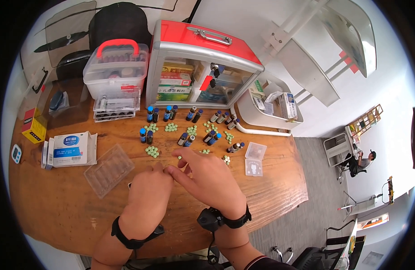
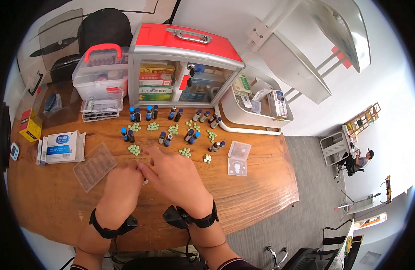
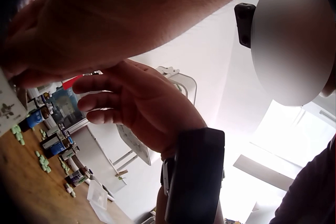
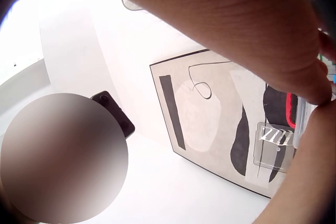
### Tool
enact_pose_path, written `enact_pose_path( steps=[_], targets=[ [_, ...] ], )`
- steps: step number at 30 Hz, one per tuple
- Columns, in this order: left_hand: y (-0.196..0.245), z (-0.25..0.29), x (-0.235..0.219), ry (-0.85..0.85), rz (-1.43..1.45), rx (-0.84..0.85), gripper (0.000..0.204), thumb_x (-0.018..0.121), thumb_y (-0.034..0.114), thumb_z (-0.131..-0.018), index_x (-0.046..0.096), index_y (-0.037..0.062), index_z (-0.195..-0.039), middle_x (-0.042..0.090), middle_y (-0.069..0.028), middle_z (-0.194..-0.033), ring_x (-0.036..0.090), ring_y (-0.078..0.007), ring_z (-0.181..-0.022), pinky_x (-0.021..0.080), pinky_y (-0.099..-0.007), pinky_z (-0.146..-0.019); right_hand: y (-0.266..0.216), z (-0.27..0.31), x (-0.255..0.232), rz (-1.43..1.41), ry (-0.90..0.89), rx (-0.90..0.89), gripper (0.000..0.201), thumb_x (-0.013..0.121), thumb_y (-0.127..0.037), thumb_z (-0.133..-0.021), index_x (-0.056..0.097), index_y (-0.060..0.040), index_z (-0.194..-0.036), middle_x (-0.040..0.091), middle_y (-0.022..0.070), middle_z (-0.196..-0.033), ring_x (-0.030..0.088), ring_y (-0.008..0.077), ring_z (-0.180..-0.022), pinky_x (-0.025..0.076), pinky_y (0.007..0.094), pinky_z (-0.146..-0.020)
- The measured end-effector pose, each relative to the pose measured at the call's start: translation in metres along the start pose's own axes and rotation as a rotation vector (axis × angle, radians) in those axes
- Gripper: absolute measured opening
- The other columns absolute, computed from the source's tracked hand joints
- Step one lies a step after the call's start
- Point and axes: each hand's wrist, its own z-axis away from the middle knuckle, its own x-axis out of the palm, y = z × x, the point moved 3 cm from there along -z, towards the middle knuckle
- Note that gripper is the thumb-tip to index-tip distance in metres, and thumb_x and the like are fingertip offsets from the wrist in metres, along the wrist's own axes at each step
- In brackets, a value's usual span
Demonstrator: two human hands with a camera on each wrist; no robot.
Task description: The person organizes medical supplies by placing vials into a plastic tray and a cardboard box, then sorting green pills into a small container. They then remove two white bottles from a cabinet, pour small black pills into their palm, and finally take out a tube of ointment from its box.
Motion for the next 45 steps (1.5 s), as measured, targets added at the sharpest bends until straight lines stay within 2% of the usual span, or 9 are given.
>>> enact_pose_path(
  steps=[14,19,35,39,41,45],
  targets=[
    [-0.001,-0.002,-0.003,-0.02,-0.026,0.011,0.009,0.066,0.005,-0.081,0.071,-0.0002,-0.087,0.067,-0.0153,-0.088,0.071,-0.0301,-0.08,0.057,-0.0395,-0.068,0.001,0.001,-0.002,-0.021,0.007,-0.024,0.037,0.07,-0.03,-0.094,0.065,-0.002,-0.117,0.074,0.016,-0.09,0.073,0.032,-0.081,0.057,0.0413,-0.071],
    [-0.002,-0.002,-0.007,-0.135,0.025,0.046,0.011,0.063,0.006,-0.083,0.071,-0.0014,-0.087,0.07,-0.0164,-0.081,0.071,-0.0324,-0.075,0.057,-0.0416,-0.067,0.002,0.0,-0.001,-0.018,0.001,-0.02,0.037,0.07,-0.031,-0.094,0.065,-0.0022,-0.117,0.074,0.0162,-0.09,0.073,0.032,-0.081,0.057,0.0413,-0.071],
    [-0.006,-0.001,-0.01,-0.101,0.114,0.077,0.012,0.062,0.005,-0.083,0.068,-0.0024,-0.091,0.069,-0.0185,-0.081,0.07,-0.0352,-0.075,0.056,-0.0431,-0.066,0.0,-0.001,0.001,-0.012,-0.005,-0.008,0.035,0.07,-0.029,-0.094,0.065,-0.0032,-0.117,0.074,0.015,-0.089,0.073,0.0321,-0.081,0.056,0.0414,-0.071],
    [-0.005,-0.001,-0.009,-0.049,0.127,0.074,0.012,0.062,0.004,-0.082,0.068,-0.0026,-0.091,0.069,-0.0182,-0.081,0.07,-0.0353,-0.075,0.056,-0.0431,-0.065,0.001,-0.001,0.002,-0.012,0.001,-0.019,0.034,0.069,-0.029,-0.095,0.065,-0.0031,-0.117,0.074,0.0149,-0.089,0.073,0.0324,-0.08,0.056,0.0418,-0.07],
    [-0.006,-0.002,-0.009,-0.041,0.115,0.069,0.012,0.063,0.003,-0.081,0.068,-0.0024,-0.09,0.069,-0.018,-0.081,0.07,-0.0353,-0.074,0.056,-0.0431,-0.065,0.0,0.0,0.002,-0.027,0.041,-0.071,0.027,0.065,-0.025,-0.096,0.063,-0.0027,-0.112,0.07,0.0169,-0.078,0.069,0.0385,-0.076,0.054,0.047,-0.066],
    [-0.005,-0.003,-0.008,-0.036,0.104,0.069,0.012,0.063,0.003,-0.081,0.069,-0.0017,-0.089,0.069,-0.0173,-0.08,0.07,-0.0347,-0.074,0.056,-0.043,-0.066,0.0,0.0,0.003,-0.046,0.049,-0.067,0.027,0.064,-0.024,-0.096,0.063,-0.0027,-0.112,0.07,0.0169,-0.077,0.069,0.0386,-0.076,0.053,0.0473,-0.066]
  ],
)
